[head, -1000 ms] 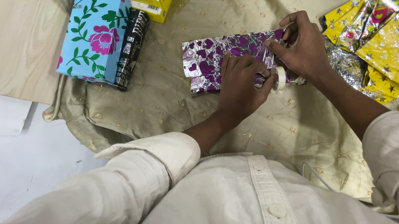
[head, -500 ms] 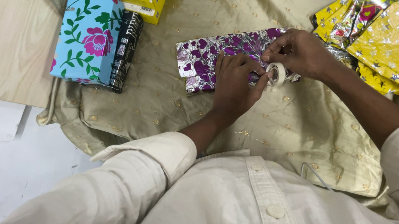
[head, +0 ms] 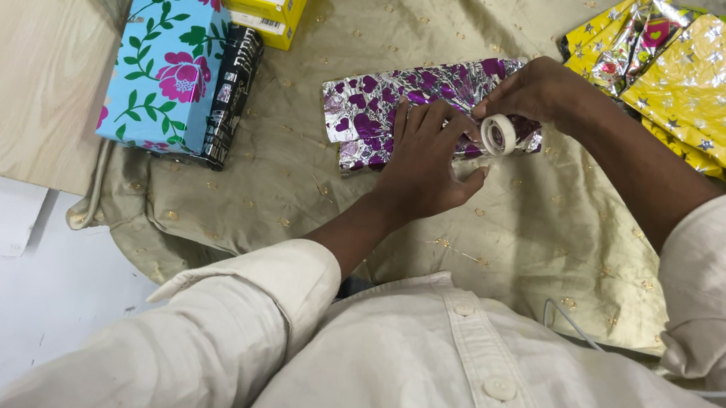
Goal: The person wraps a small yellow box in silver foil with purple patterns, folds the edges, and secures them with clear tape. They use a red pen to cut the tape and adjust the package to ensure it is neatly sealed.
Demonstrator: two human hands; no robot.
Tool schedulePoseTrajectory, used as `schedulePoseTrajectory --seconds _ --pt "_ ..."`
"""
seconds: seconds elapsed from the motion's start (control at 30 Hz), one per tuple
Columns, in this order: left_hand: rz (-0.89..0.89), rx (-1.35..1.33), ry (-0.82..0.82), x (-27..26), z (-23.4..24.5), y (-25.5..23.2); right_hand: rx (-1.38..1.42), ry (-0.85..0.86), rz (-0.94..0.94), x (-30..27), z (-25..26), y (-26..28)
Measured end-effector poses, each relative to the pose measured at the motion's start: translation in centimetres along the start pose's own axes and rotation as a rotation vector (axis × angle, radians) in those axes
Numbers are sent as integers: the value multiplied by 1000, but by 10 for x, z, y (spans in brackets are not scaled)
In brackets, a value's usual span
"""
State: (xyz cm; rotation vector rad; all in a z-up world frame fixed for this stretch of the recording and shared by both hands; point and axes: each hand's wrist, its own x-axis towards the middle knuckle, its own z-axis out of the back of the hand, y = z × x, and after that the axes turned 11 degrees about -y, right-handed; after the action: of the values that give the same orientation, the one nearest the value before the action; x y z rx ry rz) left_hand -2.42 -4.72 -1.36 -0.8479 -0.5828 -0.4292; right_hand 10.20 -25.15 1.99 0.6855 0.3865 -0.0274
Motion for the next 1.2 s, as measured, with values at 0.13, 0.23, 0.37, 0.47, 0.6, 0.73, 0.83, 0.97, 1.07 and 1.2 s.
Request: schedulePoseTrajectory --seconds 0.13,0.23,0.37,0.47,0.6,0.73,0.83,0.97,1.07,1.2 --pt "6 22 24 0 -2 2 -38 -36 61 10 -6 -12" --pt "62 28 27 -1 -6 3 28 -34 -79 11 -10 -16" --pt "99 9 33 -1 -7 3 -70 33 -192 4 -5 -3" --pt "101 4 27 -1 -7 2 -133 55 -343 -9 -2 11" --pt "121 11 41 1 -7 1 -81 -27 -287 -33 -7 17" --pt "111 23 29 2 -6 1 -110 -237 -91 -69 -21 9" --pt "120 7 43 3 -6 1 8 -341 -38 -96 -32 5" --pt "85 45 38 1 -5 1 28 -391 -84 -113 -42 8" --pt "107 65 60 2 -7 1 302 -405 21 -120 -48 10" --pt "150 36 61 6 -7 2 355 -413 20 -126 -51 10"
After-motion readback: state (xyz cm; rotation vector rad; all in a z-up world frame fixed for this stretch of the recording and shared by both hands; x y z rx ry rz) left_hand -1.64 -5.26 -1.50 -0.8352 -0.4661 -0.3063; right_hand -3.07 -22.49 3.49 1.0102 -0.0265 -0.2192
